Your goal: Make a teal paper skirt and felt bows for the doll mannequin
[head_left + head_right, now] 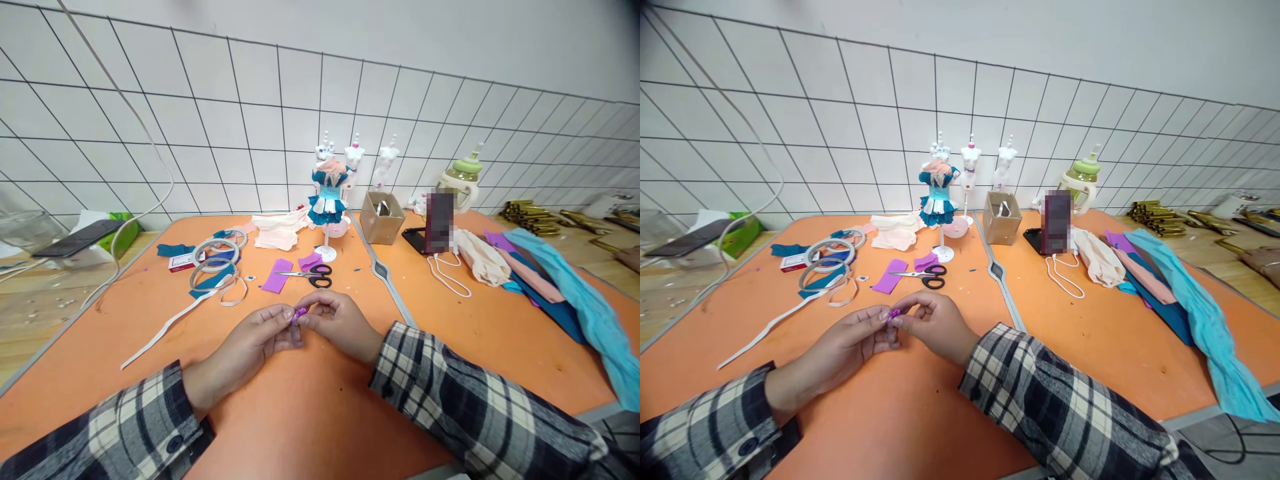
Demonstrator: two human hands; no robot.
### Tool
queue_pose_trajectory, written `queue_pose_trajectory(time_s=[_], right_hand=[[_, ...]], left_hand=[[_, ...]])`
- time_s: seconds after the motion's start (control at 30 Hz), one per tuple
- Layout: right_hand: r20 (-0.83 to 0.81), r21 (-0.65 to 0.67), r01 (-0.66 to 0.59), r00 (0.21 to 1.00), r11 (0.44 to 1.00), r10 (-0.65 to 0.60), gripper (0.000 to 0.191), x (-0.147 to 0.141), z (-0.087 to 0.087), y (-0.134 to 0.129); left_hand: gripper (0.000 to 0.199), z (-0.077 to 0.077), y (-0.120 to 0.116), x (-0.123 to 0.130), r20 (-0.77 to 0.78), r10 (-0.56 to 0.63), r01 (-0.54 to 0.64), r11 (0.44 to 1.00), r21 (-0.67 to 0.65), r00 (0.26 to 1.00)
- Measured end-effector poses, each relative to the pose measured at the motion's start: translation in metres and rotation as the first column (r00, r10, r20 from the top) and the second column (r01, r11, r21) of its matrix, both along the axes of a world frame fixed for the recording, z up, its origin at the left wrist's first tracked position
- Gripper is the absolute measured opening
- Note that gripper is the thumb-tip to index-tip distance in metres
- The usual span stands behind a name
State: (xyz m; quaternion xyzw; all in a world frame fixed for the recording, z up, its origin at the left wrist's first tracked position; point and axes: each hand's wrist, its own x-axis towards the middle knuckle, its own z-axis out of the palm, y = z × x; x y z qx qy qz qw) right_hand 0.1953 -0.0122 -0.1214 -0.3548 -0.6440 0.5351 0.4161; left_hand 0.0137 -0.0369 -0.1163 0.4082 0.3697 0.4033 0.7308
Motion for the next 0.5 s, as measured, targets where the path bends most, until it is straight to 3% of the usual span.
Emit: queue_pose_trajectory(time_s=[0.17,0.5], right_hand=[[0.041,0.093,0.029,0.999,0.995,-0.033,0.020,0.0009,-0.0008,-0.0011],[0.100,0.330,-0.063,0.995,0.942,0.032,0.021,0.0038,0.0005,-0.0027]], left_hand=[[0.026,0.0011,-0.0020,0.0029,0.009,-0.067,0.067,0.998,0.014,0.998],[0.031,-0.0031,-0.0032,0.0003,0.012,-0.138,0.138,0.989,-0.049,0.990]])
